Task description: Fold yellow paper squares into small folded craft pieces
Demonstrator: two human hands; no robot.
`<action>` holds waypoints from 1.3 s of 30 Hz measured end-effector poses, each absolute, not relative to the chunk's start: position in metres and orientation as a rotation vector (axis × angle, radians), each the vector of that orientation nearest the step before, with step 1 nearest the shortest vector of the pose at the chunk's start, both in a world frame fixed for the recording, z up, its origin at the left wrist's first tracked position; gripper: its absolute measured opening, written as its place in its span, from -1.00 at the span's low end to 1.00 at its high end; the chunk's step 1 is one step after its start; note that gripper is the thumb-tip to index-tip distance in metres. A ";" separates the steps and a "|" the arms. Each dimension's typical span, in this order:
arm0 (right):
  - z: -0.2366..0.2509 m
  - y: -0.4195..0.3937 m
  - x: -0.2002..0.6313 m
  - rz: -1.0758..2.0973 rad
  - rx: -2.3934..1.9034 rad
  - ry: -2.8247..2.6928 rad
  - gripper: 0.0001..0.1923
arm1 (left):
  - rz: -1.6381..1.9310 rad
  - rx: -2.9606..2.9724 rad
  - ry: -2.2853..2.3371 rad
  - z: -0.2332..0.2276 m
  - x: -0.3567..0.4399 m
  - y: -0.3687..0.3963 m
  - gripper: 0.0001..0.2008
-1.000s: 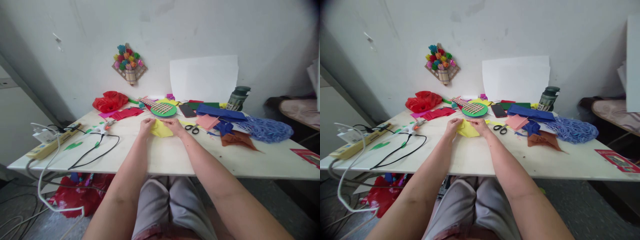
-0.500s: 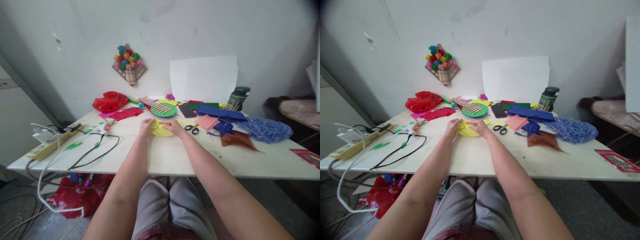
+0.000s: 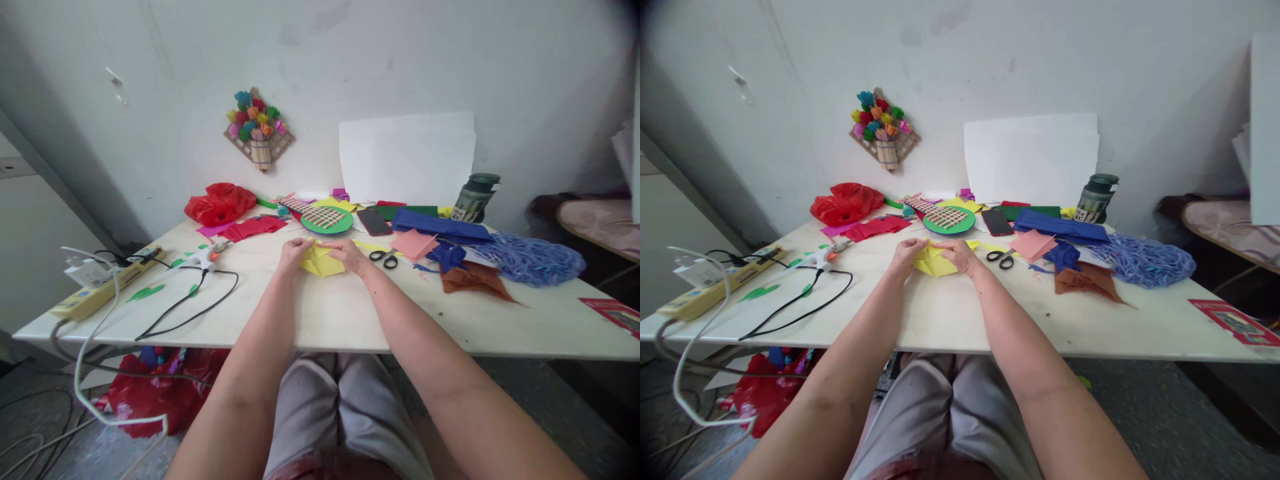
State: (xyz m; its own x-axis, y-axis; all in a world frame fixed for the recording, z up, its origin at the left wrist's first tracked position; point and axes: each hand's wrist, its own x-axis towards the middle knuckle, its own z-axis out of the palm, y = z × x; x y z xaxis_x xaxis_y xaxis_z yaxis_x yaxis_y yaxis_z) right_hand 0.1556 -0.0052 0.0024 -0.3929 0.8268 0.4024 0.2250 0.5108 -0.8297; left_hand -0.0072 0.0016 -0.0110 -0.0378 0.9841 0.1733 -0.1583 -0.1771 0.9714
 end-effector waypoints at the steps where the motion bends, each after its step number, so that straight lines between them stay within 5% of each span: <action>1: 0.002 -0.005 0.156 0.883 -0.868 -1.891 -0.62 | 1.433 1.213 1.019 -0.011 -0.007 0.002 -0.71; 10: 0.006 -0.009 0.155 1.164 -0.769 -1.692 -0.60 | 1.479 1.205 0.972 -0.009 -0.007 0.000 -0.71; 39: -0.001 -0.006 0.152 0.992 -1.005 -1.639 -0.73 | 1.393 1.344 0.967 -0.006 -0.004 -0.005 -0.69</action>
State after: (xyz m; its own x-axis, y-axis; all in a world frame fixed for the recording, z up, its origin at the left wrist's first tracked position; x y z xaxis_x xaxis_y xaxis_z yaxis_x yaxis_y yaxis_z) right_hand 0.1519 -0.0061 -0.0014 -0.2222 0.9288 0.2967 0.1683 0.3363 -0.9266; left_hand -0.0036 -0.0050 -0.0062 0.0428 0.9666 0.2527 -0.1006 -0.2475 0.9637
